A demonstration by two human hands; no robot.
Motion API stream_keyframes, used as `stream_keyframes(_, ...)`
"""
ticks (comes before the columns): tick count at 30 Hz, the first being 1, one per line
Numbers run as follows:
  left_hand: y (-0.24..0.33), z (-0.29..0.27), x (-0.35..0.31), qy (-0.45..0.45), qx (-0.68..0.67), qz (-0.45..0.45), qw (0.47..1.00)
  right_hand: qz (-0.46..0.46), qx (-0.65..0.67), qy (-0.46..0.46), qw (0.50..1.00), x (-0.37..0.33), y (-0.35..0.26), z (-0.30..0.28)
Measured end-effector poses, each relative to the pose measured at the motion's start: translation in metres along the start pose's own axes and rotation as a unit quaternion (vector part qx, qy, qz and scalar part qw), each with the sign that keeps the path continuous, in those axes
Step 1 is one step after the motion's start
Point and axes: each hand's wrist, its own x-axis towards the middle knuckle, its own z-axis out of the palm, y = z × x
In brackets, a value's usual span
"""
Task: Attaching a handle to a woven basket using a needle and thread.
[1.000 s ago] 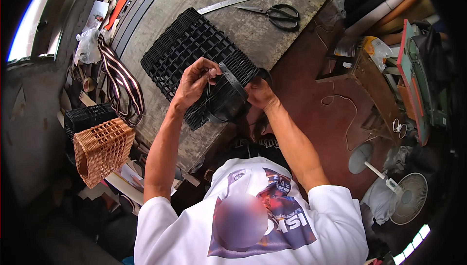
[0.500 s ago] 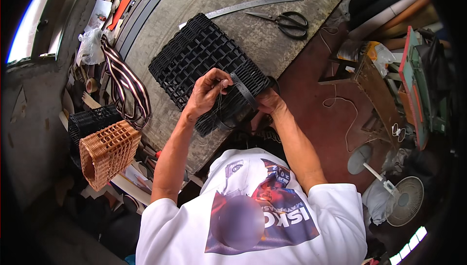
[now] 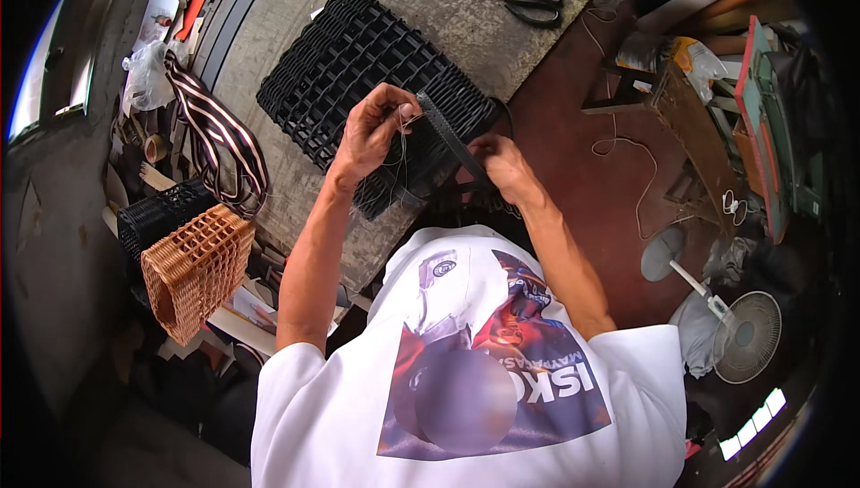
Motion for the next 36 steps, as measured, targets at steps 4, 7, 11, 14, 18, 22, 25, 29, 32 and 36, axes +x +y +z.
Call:
stream_keyframes(4,-0.001,0.001,0.002,0.0,0.015,0.02,1.0,-0.139,-0.175,0.279,0.934,-0.042,0.012,-0.019)
stream_keyframes(7,-0.001,0.003,-0.001,0.008,0.027,-0.001,1.0,-0.203,-0.284,0.369,0.861,-0.072,0.044,-0.052)
stream_keyframes(11,0.002,0.002,-0.003,-0.005,0.036,0.01,0.999,-0.076,-0.386,0.389,0.833,-0.139,0.14,-0.119)
stream_keyframes(14,0.004,0.003,-0.004,-0.001,0.04,-0.005,0.999,0.051,-0.431,0.368,0.823,-0.207,0.222,-0.167)
stream_keyframes(18,0.002,0.004,0.002,-0.006,0.062,0.004,0.998,0.265,-0.429,0.344,0.792,-0.313,0.313,-0.219)
stream_keyframes(22,0.001,0.001,-0.002,0.0,0.072,0.015,0.997,0.439,-0.463,0.301,0.709,-0.389,0.312,-0.242)
stream_keyframes(25,0.0,0.001,0.001,-0.004,0.092,0.018,0.996,0.47,-0.41,0.297,0.723,-0.436,0.343,-0.282)
stream_keyframes(29,-0.008,-0.006,-0.001,-0.009,0.024,0.033,0.999,0.596,-0.21,0.163,0.758,-0.403,0.339,-0.336)
stream_keyframes(32,-0.003,0.004,0.0,-0.001,0.069,0.033,0.997,0.254,-0.548,0.21,0.768,-0.29,0.26,-0.285)
stream_keyframes(36,-0.005,0.006,-0.009,0.003,0.064,0.038,0.997,-0.243,-0.389,0.211,0.863,-0.128,0.038,-0.132)
